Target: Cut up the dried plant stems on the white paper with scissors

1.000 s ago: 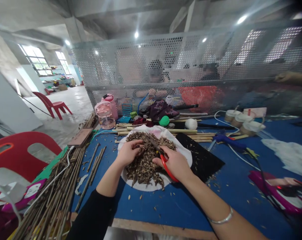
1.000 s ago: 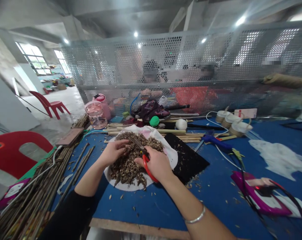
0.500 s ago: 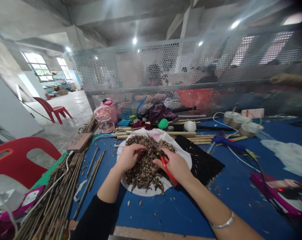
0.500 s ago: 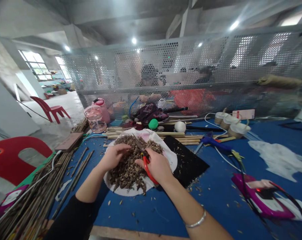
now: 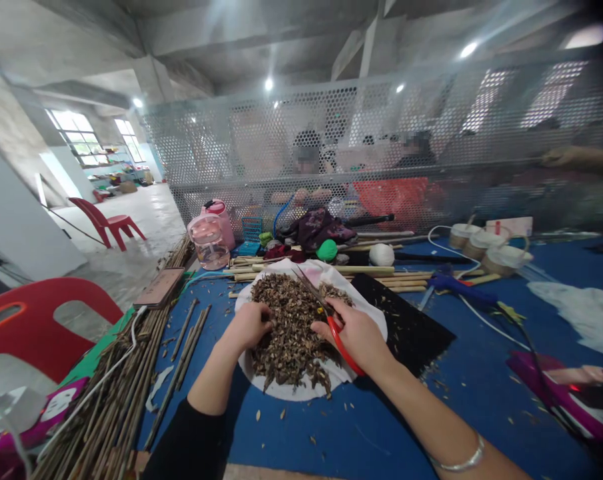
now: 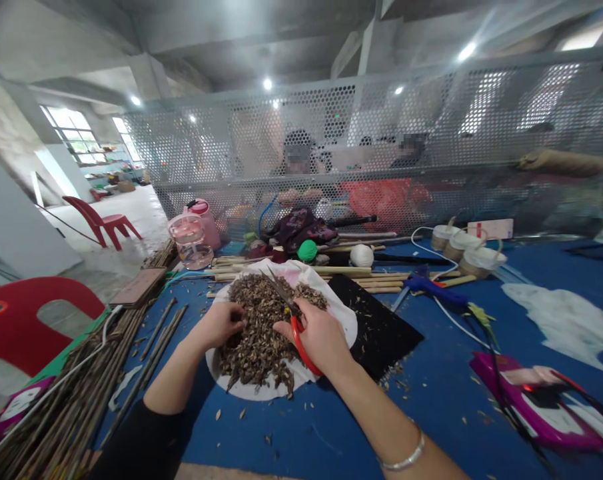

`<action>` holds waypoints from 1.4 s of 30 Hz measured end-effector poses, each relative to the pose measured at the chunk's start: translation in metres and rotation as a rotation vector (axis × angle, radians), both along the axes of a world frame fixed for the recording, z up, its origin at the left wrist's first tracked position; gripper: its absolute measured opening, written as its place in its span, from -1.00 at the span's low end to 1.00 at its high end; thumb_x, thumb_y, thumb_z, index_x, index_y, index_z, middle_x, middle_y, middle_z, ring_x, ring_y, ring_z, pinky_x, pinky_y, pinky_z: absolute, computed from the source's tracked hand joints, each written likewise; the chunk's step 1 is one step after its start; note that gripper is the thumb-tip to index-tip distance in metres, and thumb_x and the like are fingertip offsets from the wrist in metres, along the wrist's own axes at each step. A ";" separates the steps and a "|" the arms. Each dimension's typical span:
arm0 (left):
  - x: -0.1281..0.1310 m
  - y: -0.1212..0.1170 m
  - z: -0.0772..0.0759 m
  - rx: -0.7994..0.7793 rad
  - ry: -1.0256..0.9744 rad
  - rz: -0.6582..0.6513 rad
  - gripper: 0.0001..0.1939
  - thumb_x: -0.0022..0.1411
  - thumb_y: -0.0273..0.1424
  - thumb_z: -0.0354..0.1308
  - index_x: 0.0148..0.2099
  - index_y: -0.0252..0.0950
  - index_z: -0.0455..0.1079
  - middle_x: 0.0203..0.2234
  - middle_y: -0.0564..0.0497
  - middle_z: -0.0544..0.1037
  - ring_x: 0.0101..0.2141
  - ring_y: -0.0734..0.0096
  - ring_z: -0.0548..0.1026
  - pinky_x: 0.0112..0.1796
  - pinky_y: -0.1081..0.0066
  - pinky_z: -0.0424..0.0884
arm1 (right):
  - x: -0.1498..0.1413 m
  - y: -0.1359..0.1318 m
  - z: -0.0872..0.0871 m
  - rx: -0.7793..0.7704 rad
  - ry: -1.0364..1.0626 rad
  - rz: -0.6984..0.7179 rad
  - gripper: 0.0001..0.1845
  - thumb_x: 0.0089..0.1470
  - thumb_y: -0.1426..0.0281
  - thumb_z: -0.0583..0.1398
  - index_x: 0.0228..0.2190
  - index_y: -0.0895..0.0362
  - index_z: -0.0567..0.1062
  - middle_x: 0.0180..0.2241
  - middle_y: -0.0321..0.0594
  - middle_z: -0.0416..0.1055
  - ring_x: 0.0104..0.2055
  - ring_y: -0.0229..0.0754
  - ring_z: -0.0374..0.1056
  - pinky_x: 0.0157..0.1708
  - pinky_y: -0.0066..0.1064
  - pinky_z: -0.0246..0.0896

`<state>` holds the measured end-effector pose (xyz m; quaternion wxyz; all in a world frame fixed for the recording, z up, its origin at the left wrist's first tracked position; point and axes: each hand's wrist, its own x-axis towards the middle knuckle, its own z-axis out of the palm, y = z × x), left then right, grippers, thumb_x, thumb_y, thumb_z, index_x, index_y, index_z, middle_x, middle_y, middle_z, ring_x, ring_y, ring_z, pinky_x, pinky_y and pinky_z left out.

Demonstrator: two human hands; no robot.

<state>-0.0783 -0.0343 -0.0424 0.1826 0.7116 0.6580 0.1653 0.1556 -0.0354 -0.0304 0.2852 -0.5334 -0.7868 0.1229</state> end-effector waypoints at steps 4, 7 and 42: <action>0.003 0.001 0.000 0.039 -0.145 0.012 -0.78 -0.01 -0.48 0.06 -0.30 -0.29 0.49 -0.40 -0.01 0.56 -0.34 0.36 0.46 -0.23 0.42 0.33 | 0.000 0.000 0.001 -0.029 0.001 0.017 -0.41 -0.06 -0.04 0.11 -0.14 0.13 0.40 -0.51 -0.22 0.44 -0.44 -0.12 0.37 -0.46 -0.39 0.14; 0.006 0.001 -0.001 0.053 -0.206 -0.018 -0.77 -0.04 -0.51 0.07 -0.28 -0.29 0.45 -0.39 0.01 0.54 -0.35 0.40 0.45 -0.26 0.45 0.33 | 0.000 -0.001 0.001 -0.033 -0.008 0.019 -0.41 -0.06 -0.03 0.11 -0.13 0.14 0.40 -0.49 -0.21 0.44 -0.43 -0.11 0.37 -0.47 -0.40 0.13; 0.033 -0.005 -0.001 0.163 -0.295 -0.075 -0.49 -0.01 -0.39 0.21 0.05 -0.27 0.34 -0.06 -0.06 0.48 -0.04 0.23 0.40 0.02 0.31 0.25 | 0.000 -0.003 0.000 -0.064 -0.123 0.019 -0.49 -0.05 0.02 0.13 -0.13 0.07 0.40 -0.36 -0.17 0.51 -0.32 -0.08 0.42 -0.40 -0.40 0.14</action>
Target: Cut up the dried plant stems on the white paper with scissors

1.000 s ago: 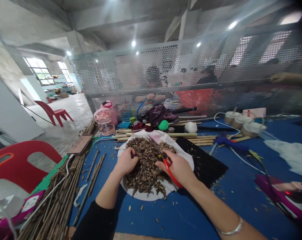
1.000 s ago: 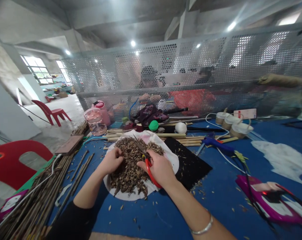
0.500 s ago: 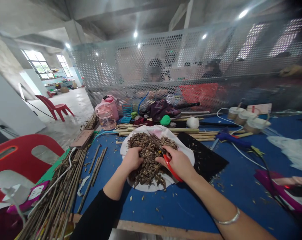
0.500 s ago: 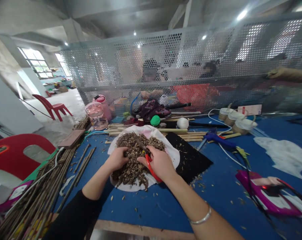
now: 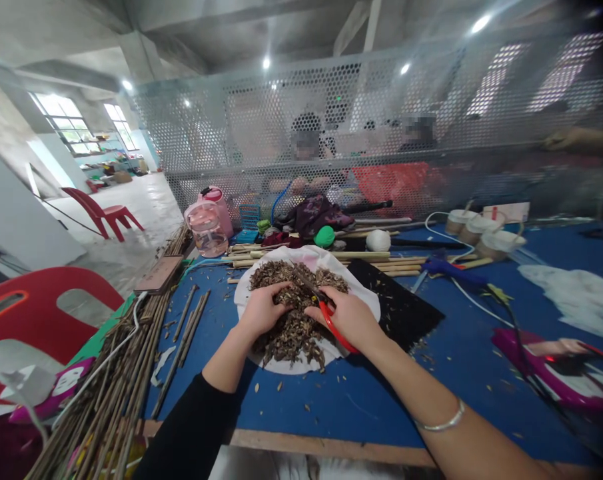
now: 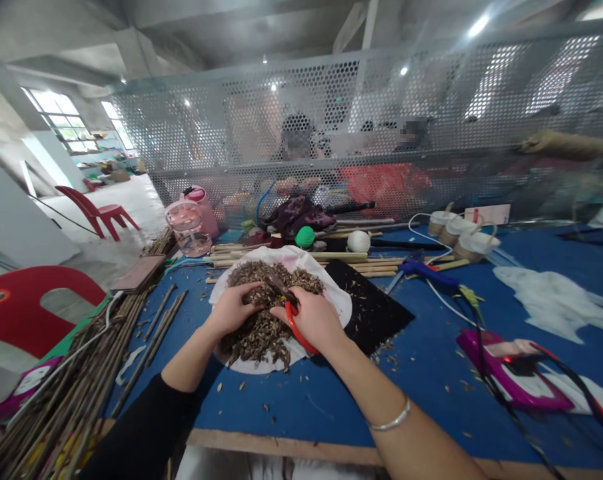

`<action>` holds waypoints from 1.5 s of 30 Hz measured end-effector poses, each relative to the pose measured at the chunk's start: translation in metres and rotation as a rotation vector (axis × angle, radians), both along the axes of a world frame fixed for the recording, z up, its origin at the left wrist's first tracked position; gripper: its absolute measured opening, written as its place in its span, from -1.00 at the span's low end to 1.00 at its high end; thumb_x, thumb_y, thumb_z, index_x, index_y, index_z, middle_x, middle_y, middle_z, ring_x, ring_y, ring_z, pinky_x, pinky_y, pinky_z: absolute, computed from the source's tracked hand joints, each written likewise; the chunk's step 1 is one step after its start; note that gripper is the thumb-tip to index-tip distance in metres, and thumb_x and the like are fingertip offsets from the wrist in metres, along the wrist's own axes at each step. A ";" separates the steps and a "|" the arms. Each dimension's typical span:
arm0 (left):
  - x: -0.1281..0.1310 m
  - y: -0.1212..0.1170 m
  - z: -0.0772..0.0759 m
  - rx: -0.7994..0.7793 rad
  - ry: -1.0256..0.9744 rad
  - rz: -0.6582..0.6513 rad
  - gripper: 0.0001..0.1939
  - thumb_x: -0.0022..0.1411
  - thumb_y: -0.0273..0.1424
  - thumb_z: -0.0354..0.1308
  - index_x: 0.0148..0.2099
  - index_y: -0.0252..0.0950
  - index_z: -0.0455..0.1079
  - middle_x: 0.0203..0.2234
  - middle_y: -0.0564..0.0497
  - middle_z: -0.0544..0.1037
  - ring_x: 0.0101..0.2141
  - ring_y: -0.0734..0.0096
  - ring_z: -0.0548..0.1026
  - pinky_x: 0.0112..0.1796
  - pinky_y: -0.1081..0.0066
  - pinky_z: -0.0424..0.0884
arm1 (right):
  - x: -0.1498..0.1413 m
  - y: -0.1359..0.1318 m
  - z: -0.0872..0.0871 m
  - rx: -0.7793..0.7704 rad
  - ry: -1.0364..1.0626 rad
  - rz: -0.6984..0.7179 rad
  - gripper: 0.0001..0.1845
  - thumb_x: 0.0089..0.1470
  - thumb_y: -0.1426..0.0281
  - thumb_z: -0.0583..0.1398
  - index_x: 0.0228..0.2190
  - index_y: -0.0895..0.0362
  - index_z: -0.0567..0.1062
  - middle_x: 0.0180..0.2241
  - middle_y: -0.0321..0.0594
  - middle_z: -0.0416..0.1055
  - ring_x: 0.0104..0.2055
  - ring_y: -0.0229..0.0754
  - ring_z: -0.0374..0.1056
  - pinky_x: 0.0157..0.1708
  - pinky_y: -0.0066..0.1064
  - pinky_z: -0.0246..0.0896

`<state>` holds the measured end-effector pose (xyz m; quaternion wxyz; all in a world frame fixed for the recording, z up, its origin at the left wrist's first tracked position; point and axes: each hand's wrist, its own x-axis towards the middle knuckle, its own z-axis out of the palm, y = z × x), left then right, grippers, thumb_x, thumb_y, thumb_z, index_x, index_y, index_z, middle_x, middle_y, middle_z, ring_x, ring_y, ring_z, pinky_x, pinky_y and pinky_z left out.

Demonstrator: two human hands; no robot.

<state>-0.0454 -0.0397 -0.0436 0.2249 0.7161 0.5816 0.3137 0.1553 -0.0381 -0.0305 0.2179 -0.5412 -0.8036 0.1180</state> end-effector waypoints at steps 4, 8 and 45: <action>-0.007 -0.002 0.001 -0.085 -0.120 -0.108 -0.13 -0.15 -0.45 0.28 0.23 -0.30 0.04 0.07 -0.15 0.35 0.01 0.22 0.36 0.02 0.30 0.26 | 0.002 -0.001 0.002 -0.044 -0.068 0.011 -0.49 -0.08 -0.05 0.12 -0.22 0.05 0.44 -0.42 -0.19 0.50 -0.38 -0.09 0.40 -0.48 -0.42 0.07; -0.018 -0.003 0.008 -0.208 -0.247 -0.145 -0.19 -0.09 -0.58 0.10 0.24 -0.32 -0.03 -0.02 -0.16 0.41 -0.03 0.28 0.39 -0.06 0.31 0.32 | 0.004 0.002 0.002 -0.074 -0.137 -0.016 -0.52 -0.07 -0.07 0.09 -0.32 0.05 0.45 -0.43 -0.17 0.50 -0.38 -0.06 0.41 -0.50 -0.42 0.04; 0.009 -0.004 0.004 0.188 -0.015 0.055 -0.76 0.20 -0.37 0.00 -0.22 -0.29 0.49 -0.37 -0.03 0.50 -0.30 0.40 0.42 -0.23 0.43 0.31 | 0.003 0.003 0.001 -0.007 0.008 -0.026 -0.45 -0.06 -0.02 0.11 -0.14 0.09 0.42 -0.47 -0.19 0.49 -0.39 -0.09 0.40 -0.42 -0.38 0.16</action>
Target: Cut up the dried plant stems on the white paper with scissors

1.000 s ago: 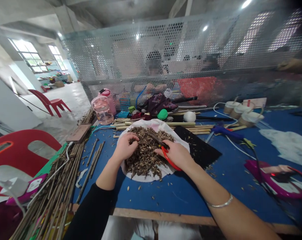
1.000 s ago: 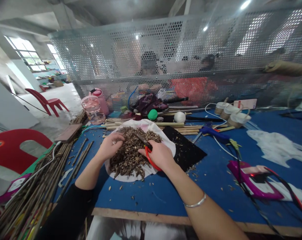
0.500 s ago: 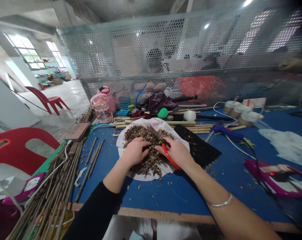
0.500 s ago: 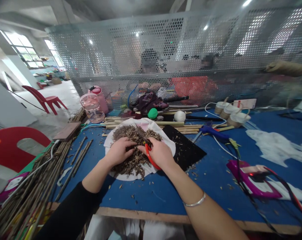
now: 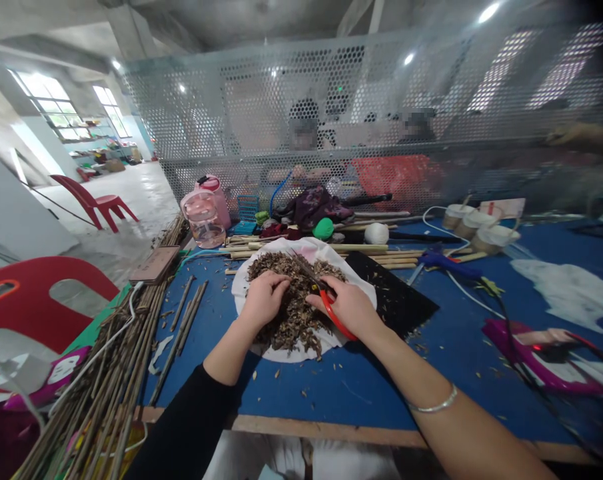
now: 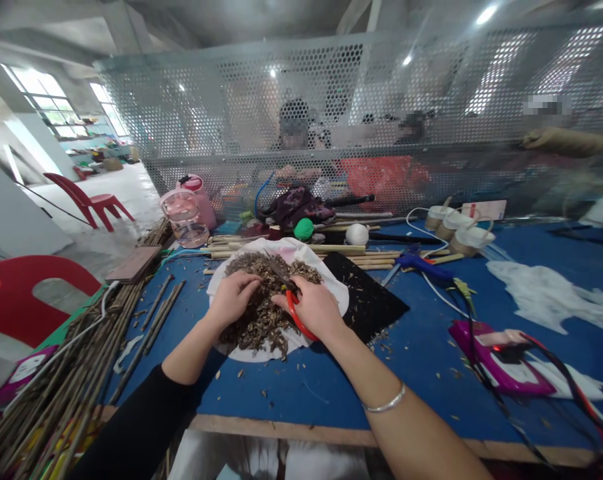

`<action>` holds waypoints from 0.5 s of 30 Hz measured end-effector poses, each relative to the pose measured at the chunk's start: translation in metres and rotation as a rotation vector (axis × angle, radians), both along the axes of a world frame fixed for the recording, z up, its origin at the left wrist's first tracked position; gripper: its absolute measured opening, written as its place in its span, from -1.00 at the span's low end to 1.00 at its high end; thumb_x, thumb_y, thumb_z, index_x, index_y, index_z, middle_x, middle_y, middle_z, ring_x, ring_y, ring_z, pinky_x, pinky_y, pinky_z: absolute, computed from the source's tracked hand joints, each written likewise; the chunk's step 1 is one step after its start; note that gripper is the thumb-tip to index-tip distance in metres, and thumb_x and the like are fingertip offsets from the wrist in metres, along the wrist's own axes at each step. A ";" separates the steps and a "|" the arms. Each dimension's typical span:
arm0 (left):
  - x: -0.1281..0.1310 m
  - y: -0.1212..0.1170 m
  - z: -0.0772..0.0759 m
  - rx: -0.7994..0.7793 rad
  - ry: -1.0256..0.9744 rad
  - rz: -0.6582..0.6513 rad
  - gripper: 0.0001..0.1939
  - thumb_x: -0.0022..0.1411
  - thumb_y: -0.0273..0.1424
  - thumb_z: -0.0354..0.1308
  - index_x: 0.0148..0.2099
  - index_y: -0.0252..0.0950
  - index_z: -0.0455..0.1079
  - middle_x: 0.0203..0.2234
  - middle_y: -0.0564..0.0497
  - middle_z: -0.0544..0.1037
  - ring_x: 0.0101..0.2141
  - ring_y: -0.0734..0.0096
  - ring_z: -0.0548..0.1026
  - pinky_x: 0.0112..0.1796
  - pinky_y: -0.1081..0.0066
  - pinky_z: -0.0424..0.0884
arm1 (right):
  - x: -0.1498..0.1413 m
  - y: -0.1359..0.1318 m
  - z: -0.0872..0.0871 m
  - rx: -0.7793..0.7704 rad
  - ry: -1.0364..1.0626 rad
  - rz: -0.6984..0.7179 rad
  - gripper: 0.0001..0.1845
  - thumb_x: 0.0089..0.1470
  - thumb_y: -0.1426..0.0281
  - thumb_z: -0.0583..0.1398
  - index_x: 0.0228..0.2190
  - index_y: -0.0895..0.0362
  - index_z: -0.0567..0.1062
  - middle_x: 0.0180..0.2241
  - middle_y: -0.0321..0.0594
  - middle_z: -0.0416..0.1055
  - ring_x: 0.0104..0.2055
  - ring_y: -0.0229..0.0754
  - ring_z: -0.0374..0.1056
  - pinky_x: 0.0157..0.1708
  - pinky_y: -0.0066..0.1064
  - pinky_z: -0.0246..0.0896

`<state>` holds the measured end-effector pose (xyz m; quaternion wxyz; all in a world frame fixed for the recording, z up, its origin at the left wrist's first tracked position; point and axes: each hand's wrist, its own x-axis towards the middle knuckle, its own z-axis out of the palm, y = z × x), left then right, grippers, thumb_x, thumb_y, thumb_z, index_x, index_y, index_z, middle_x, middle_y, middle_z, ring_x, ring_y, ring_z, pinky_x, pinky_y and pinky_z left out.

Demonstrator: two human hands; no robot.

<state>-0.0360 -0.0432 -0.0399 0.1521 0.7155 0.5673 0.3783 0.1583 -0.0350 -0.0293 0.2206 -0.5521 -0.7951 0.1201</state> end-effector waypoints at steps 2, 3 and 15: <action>0.001 -0.001 0.002 -0.026 -0.055 0.007 -0.75 0.20 -0.34 0.00 -0.24 -0.30 0.49 -0.38 -0.02 0.52 -0.32 0.40 0.43 -0.25 0.43 0.30 | -0.001 -0.002 0.002 0.009 0.005 0.036 -0.42 -0.08 -0.02 0.13 -0.11 0.09 0.40 -0.44 -0.20 0.49 -0.37 -0.10 0.40 -0.40 -0.39 0.17; 0.001 -0.001 0.002 -0.044 -0.080 0.006 -0.74 0.20 -0.32 -0.01 -0.26 -0.31 0.48 -0.39 -0.01 0.52 -0.34 0.40 0.43 -0.27 0.44 0.30 | -0.001 -0.003 0.003 0.016 0.003 0.053 -0.42 -0.09 -0.01 0.15 -0.10 0.08 0.39 -0.41 -0.21 0.49 -0.36 -0.10 0.40 -0.39 -0.39 0.17; 0.007 -0.006 0.006 -0.084 -0.182 -0.186 -0.73 0.20 -0.47 -0.14 -0.37 -0.35 0.39 -0.49 0.00 0.46 -0.43 0.44 0.36 -0.35 0.47 0.27 | 0.000 0.000 -0.007 0.119 0.060 0.299 -0.25 -0.27 0.00 0.28 -0.07 0.16 0.35 -0.13 -0.02 0.36 -0.07 0.04 0.28 -0.07 -0.14 0.16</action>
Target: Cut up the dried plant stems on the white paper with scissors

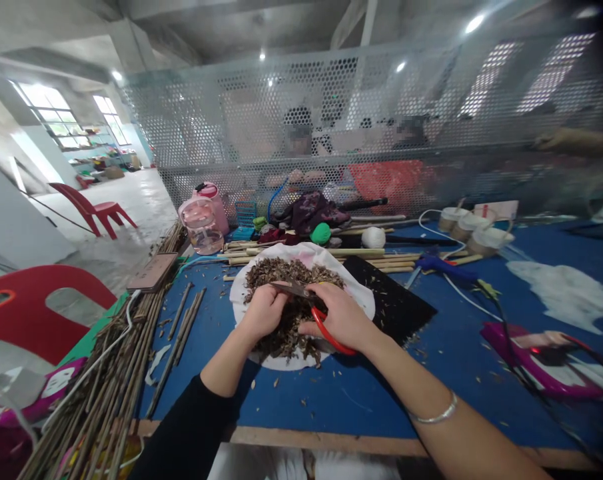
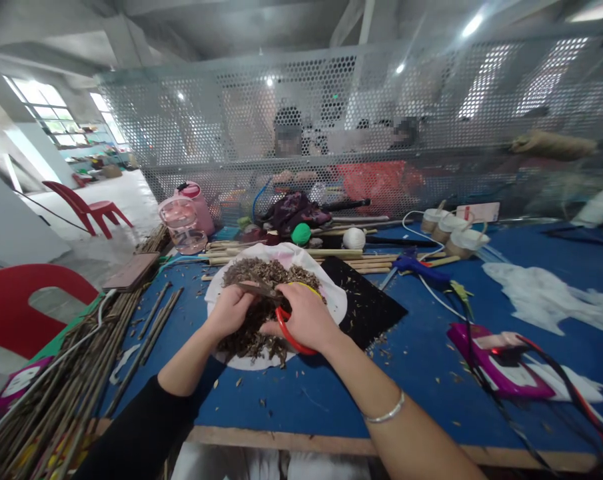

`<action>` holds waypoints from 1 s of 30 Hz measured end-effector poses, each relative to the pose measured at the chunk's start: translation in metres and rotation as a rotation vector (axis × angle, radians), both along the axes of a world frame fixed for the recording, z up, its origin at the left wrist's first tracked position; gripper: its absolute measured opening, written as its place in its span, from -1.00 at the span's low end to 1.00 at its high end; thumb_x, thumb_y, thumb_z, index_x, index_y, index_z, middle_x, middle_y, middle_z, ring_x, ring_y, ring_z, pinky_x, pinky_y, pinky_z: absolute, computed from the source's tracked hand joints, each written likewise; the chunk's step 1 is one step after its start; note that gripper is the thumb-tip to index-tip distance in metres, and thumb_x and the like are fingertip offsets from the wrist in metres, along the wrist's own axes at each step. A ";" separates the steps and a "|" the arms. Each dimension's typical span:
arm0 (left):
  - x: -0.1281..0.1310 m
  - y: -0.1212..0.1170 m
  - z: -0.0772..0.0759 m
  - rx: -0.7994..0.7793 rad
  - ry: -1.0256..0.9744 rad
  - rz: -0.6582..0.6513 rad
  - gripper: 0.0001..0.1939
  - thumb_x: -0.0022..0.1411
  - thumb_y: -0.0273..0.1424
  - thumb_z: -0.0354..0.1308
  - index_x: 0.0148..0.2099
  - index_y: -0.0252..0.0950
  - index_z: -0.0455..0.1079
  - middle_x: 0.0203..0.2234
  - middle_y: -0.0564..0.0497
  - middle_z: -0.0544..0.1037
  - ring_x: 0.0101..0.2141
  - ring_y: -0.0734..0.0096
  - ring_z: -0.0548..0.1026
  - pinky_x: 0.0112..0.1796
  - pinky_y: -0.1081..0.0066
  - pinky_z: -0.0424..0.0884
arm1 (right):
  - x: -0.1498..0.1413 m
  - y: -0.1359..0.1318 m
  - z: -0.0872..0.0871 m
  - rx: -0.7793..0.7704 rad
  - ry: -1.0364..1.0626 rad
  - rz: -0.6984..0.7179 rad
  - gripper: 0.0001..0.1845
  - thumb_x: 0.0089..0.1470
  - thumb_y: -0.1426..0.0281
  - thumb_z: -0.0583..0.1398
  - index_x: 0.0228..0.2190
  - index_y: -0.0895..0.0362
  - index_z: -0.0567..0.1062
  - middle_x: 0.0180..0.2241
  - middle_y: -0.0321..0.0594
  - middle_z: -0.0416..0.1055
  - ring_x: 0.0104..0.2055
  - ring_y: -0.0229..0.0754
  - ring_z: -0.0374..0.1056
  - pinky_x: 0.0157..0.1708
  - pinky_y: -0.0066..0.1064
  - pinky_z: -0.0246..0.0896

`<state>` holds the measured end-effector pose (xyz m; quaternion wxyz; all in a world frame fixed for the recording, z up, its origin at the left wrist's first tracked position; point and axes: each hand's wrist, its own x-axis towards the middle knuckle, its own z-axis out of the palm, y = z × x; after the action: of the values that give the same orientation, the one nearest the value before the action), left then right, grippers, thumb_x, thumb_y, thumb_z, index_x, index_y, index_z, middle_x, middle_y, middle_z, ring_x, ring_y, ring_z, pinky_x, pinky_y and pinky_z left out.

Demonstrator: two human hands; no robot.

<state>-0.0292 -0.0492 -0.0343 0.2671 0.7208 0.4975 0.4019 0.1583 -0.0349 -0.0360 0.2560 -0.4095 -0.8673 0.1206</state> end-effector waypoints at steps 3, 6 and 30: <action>0.001 -0.002 0.002 -0.011 -0.025 -0.034 -0.74 0.18 -0.49 -0.12 -0.38 -0.36 0.39 -0.48 -0.01 0.46 -0.42 0.44 0.37 -0.34 0.47 0.27 | 0.000 -0.001 -0.001 0.002 0.014 0.010 -0.22 -0.27 -0.01 0.28 -0.05 0.16 0.34 -0.13 -0.01 0.36 -0.07 0.04 0.28 -0.08 -0.13 0.16; 0.002 -0.003 0.003 -0.036 -0.060 -0.032 -0.75 0.16 -0.51 -0.11 -0.39 -0.38 0.40 -0.50 -0.01 0.46 -0.43 0.44 0.37 -0.35 0.47 0.27 | -0.001 -0.002 0.000 -0.004 0.027 0.012 -0.20 -0.28 -0.02 0.28 -0.05 0.18 0.34 -0.14 0.00 0.36 -0.08 0.04 0.28 -0.08 -0.15 0.17; -0.012 0.001 0.009 -0.326 -0.116 -0.033 -0.68 0.11 -0.23 0.01 -0.39 -0.37 0.45 -0.65 0.08 0.39 -0.59 0.54 0.28 -0.53 0.50 0.19 | -0.002 -0.004 0.000 -0.265 0.142 0.058 -0.52 -0.15 0.06 0.23 -0.23 0.11 0.45 -0.60 -0.36 0.33 -0.57 -0.29 0.19 -0.54 -0.49 0.11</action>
<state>-0.0409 -0.0480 -0.0253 0.4151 0.6515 0.5280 0.3527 0.1564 -0.0385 -0.0361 0.2567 -0.4048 -0.8351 0.2699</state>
